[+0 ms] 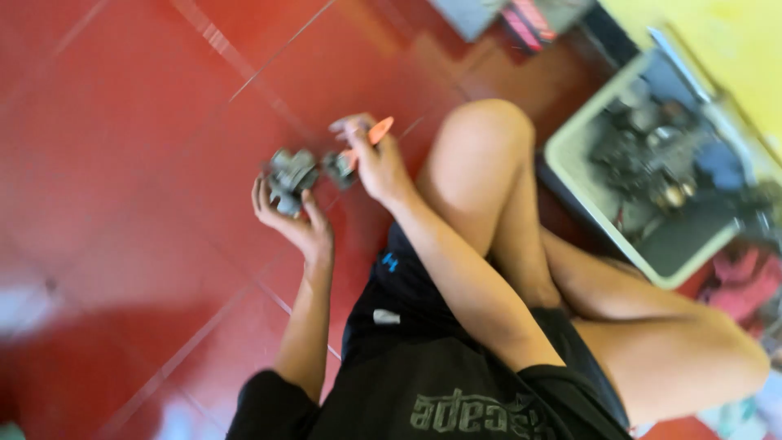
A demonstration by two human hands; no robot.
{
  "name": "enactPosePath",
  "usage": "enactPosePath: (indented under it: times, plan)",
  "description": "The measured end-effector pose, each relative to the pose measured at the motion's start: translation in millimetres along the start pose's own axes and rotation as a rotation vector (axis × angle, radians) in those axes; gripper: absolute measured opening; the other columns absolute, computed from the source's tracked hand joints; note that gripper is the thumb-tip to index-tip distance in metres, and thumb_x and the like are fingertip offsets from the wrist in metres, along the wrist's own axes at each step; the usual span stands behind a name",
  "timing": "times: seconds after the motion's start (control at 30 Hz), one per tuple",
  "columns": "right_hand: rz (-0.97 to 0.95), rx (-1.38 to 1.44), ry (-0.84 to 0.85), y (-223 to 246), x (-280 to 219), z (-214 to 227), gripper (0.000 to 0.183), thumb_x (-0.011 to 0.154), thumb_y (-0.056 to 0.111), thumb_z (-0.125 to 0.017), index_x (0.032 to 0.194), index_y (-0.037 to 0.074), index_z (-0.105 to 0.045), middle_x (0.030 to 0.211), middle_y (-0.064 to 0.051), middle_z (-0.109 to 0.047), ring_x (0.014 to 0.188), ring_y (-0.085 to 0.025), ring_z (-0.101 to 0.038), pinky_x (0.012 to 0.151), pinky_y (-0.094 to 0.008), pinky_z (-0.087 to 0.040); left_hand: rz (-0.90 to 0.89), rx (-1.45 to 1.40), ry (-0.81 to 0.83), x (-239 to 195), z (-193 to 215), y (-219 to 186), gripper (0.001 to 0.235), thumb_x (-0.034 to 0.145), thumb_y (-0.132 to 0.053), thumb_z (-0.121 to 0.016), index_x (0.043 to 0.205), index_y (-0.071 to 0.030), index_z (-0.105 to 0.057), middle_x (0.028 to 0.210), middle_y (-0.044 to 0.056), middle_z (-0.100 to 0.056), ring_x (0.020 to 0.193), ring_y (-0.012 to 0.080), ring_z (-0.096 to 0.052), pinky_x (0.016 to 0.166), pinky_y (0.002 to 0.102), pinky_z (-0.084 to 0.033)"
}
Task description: Cleaning a motorcycle engine component using a brush and a small tool while sitting on the floor.
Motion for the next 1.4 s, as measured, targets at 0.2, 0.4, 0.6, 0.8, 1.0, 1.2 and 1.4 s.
enactPosePath:
  times: [0.2,0.4,0.6,0.8,1.0,1.2,1.4]
  plan:
    - [0.383,0.519,-0.08,99.4,-26.4,105.1,0.05,0.114,0.047,-0.038,0.127,0.004,-0.059,0.121,-0.006,-0.06,0.108,-0.015,-0.057,0.101,-0.032,-0.045,-0.053,-0.546,0.327,19.4,-81.7,-145.4,0.05,0.111,-0.017,-0.056,0.153,-0.01,-0.031,0.159,0.012,-0.037,0.121,0.026,-0.055,0.102,0.035,-0.049]
    - [0.452,0.395,-0.634,199.2,-125.6,329.8,0.064,0.097,0.065,-0.039,0.096,0.007,-0.066,0.087,-0.002,-0.063,0.065,-0.009,-0.048,0.058,-0.025,-0.036,-0.154,-0.775,0.869,-19.6,-175.2,-315.5,0.045,0.107,-0.017,-0.059,0.145,-0.008,-0.038,0.149,0.013,-0.047,0.11,0.023,-0.061,0.103,0.036,-0.05]
    - [0.436,0.137,-1.093,161.7,-252.8,512.5,0.012,0.103,0.015,-0.065,0.102,0.003,-0.065,0.083,-0.009,-0.067,0.06,-0.014,-0.056,0.054,-0.025,-0.042,-0.672,-0.456,1.53,-147.6,-322.2,-410.1,0.042,0.094,-0.013,-0.074,0.13,-0.003,-0.056,0.124,0.012,-0.064,0.105,0.0249,-0.068,0.09,0.036,-0.055]
    - [0.221,-0.013,-1.316,83.2,-315.5,558.0,0.019,0.102,0.005,-0.072,0.104,0.009,-0.054,0.087,-0.003,-0.063,0.073,-0.01,-0.057,0.069,-0.021,-0.045,-0.771,-0.161,1.485,-249.4,-461.0,-301.1,0.066,0.085,-0.016,-0.079,0.14,0.002,-0.047,0.133,0.021,-0.055,0.123,0.0384,-0.057,0.106,0.044,-0.047]
    - [0.299,-0.094,-1.135,117.0,-279.4,543.0,0.016,0.107,0.001,-0.065,0.112,0.004,-0.05,0.097,-0.007,-0.06,0.076,-0.011,-0.052,0.069,-0.022,-0.044,-0.867,0.067,1.47,-273.0,-488.8,-264.8,0.072,0.077,-0.013,-0.083,0.138,-0.001,-0.046,0.132,0.023,-0.045,0.105,0.0453,-0.062,0.091,0.052,-0.055]
    - [0.193,-0.12,-1.029,93.3,-246.8,531.1,0.015,0.105,0.002,-0.068,0.108,0.0,-0.053,0.092,-0.008,-0.061,0.077,-0.012,-0.055,0.071,-0.023,-0.047,-0.852,0.091,1.411,-265.1,-484.7,-266.1,0.055,0.08,-0.014,-0.085,0.124,-0.004,-0.054,0.121,0.02,-0.048,0.104,0.0398,-0.059,0.087,0.05,-0.056]
    - [0.195,-0.169,-1.031,95.5,-243.4,520.0,0.012,0.104,-0.001,-0.066,0.106,0.0,-0.053,0.09,-0.009,-0.062,0.077,-0.013,-0.056,0.07,-0.023,-0.048,-0.786,0.013,1.489,-263.9,-485.2,-265.8,0.049,0.076,-0.008,-0.085,0.113,-0.002,-0.053,0.11,0.017,-0.059,0.098,0.0373,-0.065,0.087,0.048,-0.055]
Point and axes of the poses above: each hand's wrist, its own x-axis towards the middle knuckle, its own z-axis out of the back of the hand, y = z × x, the point moved 10 cm from there along x, towards the middle knuckle
